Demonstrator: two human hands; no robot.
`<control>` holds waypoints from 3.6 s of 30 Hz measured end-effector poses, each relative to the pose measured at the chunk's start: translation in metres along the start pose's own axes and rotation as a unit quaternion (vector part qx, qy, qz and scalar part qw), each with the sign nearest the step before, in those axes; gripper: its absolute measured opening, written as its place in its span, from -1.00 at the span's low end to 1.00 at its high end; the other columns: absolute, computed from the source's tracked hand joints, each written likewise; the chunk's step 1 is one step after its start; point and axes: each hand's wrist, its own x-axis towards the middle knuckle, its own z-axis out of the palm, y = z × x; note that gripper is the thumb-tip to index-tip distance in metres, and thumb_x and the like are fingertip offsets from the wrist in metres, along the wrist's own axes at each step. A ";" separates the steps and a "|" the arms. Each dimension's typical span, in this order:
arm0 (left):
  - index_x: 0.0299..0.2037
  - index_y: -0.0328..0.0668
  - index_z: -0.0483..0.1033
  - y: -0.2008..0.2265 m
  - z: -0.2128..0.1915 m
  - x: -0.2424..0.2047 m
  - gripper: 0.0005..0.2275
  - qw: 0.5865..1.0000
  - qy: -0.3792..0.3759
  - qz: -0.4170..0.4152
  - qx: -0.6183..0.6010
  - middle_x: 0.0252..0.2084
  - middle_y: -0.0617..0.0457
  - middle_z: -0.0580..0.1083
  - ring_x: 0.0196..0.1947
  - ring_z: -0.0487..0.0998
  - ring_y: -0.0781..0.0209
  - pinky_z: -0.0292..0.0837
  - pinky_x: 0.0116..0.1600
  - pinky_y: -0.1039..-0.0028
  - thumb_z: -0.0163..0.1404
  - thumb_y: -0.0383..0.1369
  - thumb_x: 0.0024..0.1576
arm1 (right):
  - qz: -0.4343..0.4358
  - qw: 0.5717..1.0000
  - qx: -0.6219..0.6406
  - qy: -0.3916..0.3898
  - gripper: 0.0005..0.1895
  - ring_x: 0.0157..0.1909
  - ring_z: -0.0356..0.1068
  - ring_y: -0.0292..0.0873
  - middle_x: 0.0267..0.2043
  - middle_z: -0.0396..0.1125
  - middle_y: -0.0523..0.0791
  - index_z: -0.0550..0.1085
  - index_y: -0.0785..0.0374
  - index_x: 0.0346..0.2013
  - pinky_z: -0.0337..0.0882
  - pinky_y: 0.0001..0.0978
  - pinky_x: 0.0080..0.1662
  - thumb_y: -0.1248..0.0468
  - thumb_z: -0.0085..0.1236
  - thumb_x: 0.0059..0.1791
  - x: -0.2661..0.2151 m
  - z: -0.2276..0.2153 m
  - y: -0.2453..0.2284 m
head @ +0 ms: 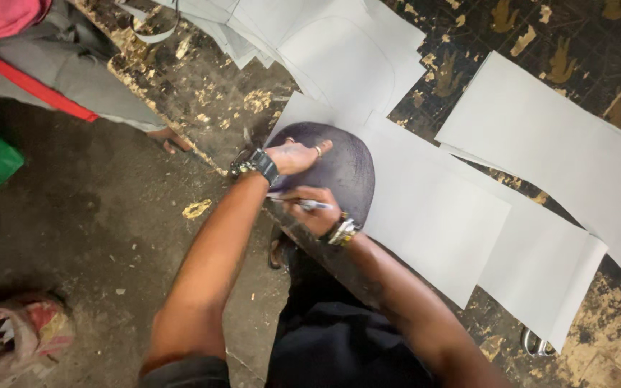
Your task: The person traces a curved pattern onto multiple sheets of white paper using a dark template and a marker. They repeatedly position the template, trace the outline, and move the completed sheet aside to a growing stack.
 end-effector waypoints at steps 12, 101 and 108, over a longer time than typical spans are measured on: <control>0.19 0.11 0.55 0.014 -0.017 -0.017 -0.24 0.996 0.000 -0.062 -0.064 0.44 -0.14 0.19 0.48 0.10 -0.17 -0.08 0.52 0.15 -0.48 0.36 0.09 | -0.035 0.995 -0.089 0.002 -0.81 -0.18 0.56 -0.03 -0.22 0.54 -0.02 0.63 0.17 -0.15 0.53 -0.24 -0.07 0.33 0.26 -0.06 0.026 0.014 0.001; 0.49 0.00 -0.03 0.201 0.271 -0.034 -0.24 0.925 0.285 0.161 0.195 0.47 -0.24 -0.11 0.45 -0.09 -0.25 -0.39 0.32 -0.57 -0.16 0.20 0.16 | 0.220 0.780 -0.160 0.563 -0.82 -0.15 0.54 -0.17 -0.24 0.51 0.06 0.50 0.47 -0.03 0.48 -0.45 -0.09 0.40 0.07 0.12 -0.353 -0.171 -0.058; 0.50 0.00 -0.05 0.202 0.272 -0.038 -0.24 0.927 0.282 0.151 0.197 0.49 -0.23 -0.11 0.47 -0.08 -0.24 -0.34 0.36 -0.55 -0.17 0.20 0.18 | 0.213 0.784 -0.167 0.558 -0.81 -0.16 0.53 -0.16 -0.23 0.51 0.06 0.49 0.47 -0.02 0.47 -0.44 -0.09 0.40 0.07 0.13 -0.356 -0.170 -0.055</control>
